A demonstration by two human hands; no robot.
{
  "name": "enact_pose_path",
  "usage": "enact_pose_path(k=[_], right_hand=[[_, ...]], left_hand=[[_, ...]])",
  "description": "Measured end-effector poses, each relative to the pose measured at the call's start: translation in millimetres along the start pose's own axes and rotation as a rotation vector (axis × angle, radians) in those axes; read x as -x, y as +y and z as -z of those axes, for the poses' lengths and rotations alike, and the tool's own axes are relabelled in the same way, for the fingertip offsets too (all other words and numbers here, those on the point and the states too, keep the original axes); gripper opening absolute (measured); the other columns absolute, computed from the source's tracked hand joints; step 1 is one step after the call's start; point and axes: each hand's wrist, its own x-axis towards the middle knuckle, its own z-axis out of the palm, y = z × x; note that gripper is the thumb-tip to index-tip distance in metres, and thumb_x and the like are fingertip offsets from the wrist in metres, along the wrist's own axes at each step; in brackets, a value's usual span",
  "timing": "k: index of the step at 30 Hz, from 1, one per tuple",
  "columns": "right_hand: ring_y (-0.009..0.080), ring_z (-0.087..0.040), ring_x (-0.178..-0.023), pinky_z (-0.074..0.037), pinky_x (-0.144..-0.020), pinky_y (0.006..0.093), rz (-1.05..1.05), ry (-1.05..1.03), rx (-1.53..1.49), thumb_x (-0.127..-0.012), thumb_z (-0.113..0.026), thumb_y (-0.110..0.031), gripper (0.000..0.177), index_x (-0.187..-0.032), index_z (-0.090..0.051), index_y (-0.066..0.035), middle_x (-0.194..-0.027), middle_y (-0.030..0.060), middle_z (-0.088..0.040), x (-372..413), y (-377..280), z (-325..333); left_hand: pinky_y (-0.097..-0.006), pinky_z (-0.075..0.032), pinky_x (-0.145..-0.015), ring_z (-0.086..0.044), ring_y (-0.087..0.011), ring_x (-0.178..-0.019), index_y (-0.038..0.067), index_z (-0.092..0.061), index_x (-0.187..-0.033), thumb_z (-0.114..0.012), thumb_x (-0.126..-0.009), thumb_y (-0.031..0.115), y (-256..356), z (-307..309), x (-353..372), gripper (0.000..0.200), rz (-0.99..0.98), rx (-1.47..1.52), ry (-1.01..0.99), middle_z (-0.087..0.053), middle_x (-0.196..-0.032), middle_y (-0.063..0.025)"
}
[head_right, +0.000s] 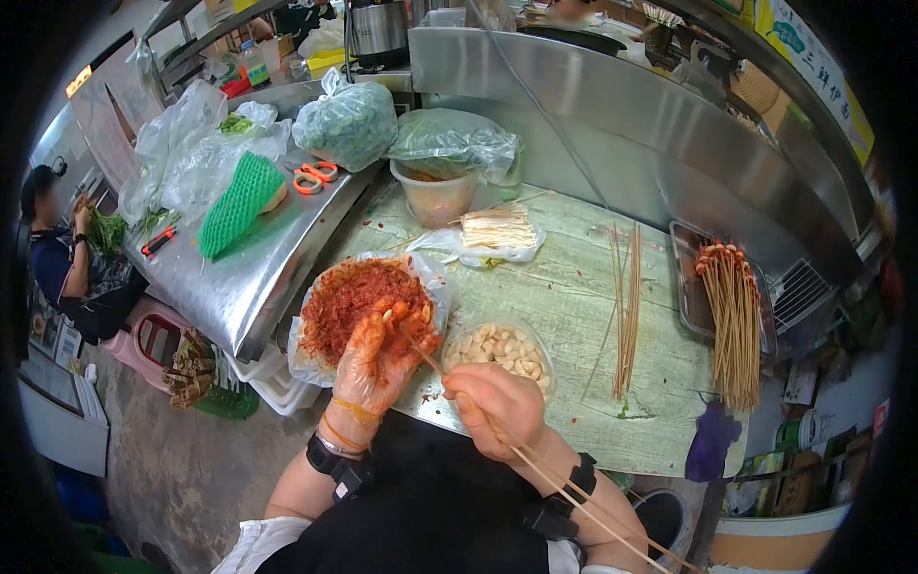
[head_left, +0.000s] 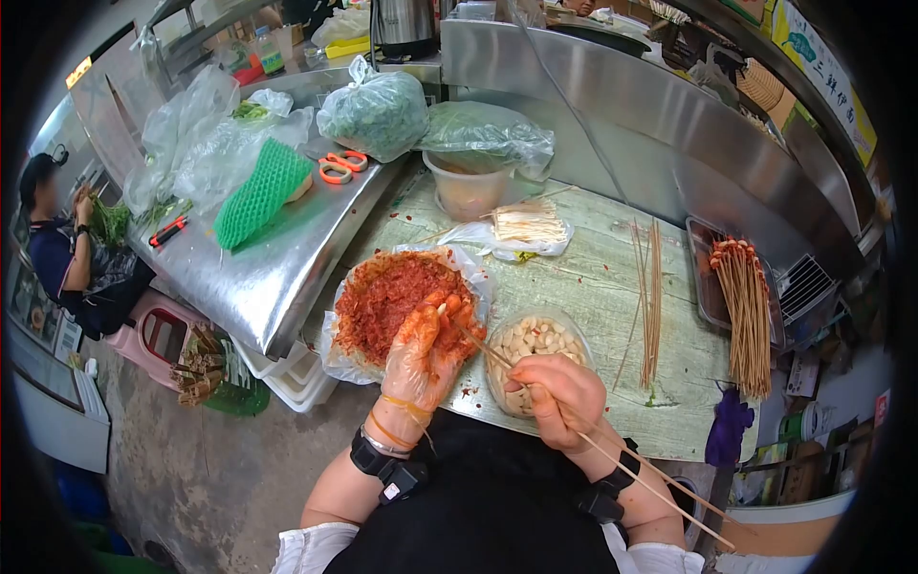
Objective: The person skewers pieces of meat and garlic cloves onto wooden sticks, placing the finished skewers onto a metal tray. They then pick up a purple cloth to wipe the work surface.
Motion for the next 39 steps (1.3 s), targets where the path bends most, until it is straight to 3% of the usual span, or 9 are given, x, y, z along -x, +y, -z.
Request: enact_pose_path(k=[9,11,14,24,26,35,39], right_hand=[[0.0227,-0.064,-0.068,-0.051,-0.058,0.0290,0.002,0.007,-0.049,-0.082,-0.055,-0.001,0.010,-0.090,-0.061,0.000,-0.084,0.0132,-0.064,-0.7,0.2,-2.1],[0.0234,-0.065,-0.073,-0.052,-0.064,0.0302,-0.010,-0.024,-0.026,-0.088,-0.048,-0.008,0.016,-0.093,-0.060,0.001,-0.086,0.0156,-0.064,1.8,0.1,-4.6],[0.0239,-0.064,-0.073,-0.053,-0.064,0.0309,0.057,-0.026,0.044,-0.088,-0.048,-0.009,0.016,-0.094,-0.060,0.000,-0.086,0.0149,-0.064,3.3,2.1,-5.1],[0.0249,-0.064,-0.075,-0.053,-0.065,0.0310,0.035,-0.023,0.033,-0.086,-0.050,-0.006,0.014,-0.094,-0.060,0.000,-0.085,0.0141,-0.064,2.0,3.9,-7.3],[0.0256,-0.064,-0.070,-0.052,-0.058,0.0302,0.086,0.015,0.018,-0.079,-0.058,0.002,0.013,-0.092,-0.061,0.001,-0.087,0.0142,-0.063,0.6,6.7,-10.4],[0.0270,-0.064,-0.070,-0.052,-0.059,0.0313,0.140,-0.010,0.045,-0.077,-0.061,0.002,0.017,-0.094,-0.060,0.000,-0.088,0.0140,-0.063,-3.2,10.7,-19.3],[0.0255,-0.063,-0.074,-0.051,-0.062,0.0316,0.088,0.001,0.070,-0.084,-0.054,-0.003,0.009,-0.090,-0.061,-0.001,-0.087,0.0133,-0.063,-5.6,7.2,-25.8]], left_hand=[[-0.0492,-0.039,-0.102,-0.054,-0.0259,-0.112,0.006,-0.052,-0.118,-0.054,-0.092,0.012,-3.5,-1.3,1.3,0.027,0.005,0.138,0.074,-0.059,-0.114,-0.0109],[-0.0485,-0.039,-0.103,-0.055,-0.0251,-0.110,0.005,-0.052,-0.118,-0.053,-0.092,0.011,-3.5,0.2,1.3,0.026,-0.009,0.132,0.059,-0.060,-0.113,-0.0114],[-0.0462,-0.041,-0.102,-0.058,-0.0246,-0.106,0.003,-0.053,-0.117,-0.051,-0.092,0.009,-3.2,1.4,1.6,0.025,-0.020,0.170,0.077,-0.061,-0.110,-0.0130],[-0.0435,-0.045,-0.098,-0.060,-0.0240,-0.103,-0.002,-0.051,-0.117,-0.052,-0.091,0.007,-6.2,4.1,-0.3,0.027,-0.054,0.146,0.118,-0.062,-0.108,-0.0145],[-0.0427,-0.046,-0.098,-0.060,-0.0238,-0.103,-0.002,-0.051,-0.117,-0.052,-0.091,0.006,-6.0,2.9,-0.2,0.027,-0.065,0.134,0.120,-0.062,-0.108,-0.0145],[-0.0354,-0.053,-0.088,-0.060,-0.0242,-0.102,-0.003,-0.051,-0.118,-0.048,-0.093,0.006,-4.1,12.8,-4.8,0.026,-0.058,0.108,0.166,-0.061,-0.109,-0.0143],[-0.0340,-0.053,-0.084,-0.061,-0.0235,-0.099,-0.002,-0.053,-0.116,-0.049,-0.093,0.007,-6.6,5.1,-4.3,0.026,-0.121,0.079,0.237,-0.062,-0.108,-0.0134]])
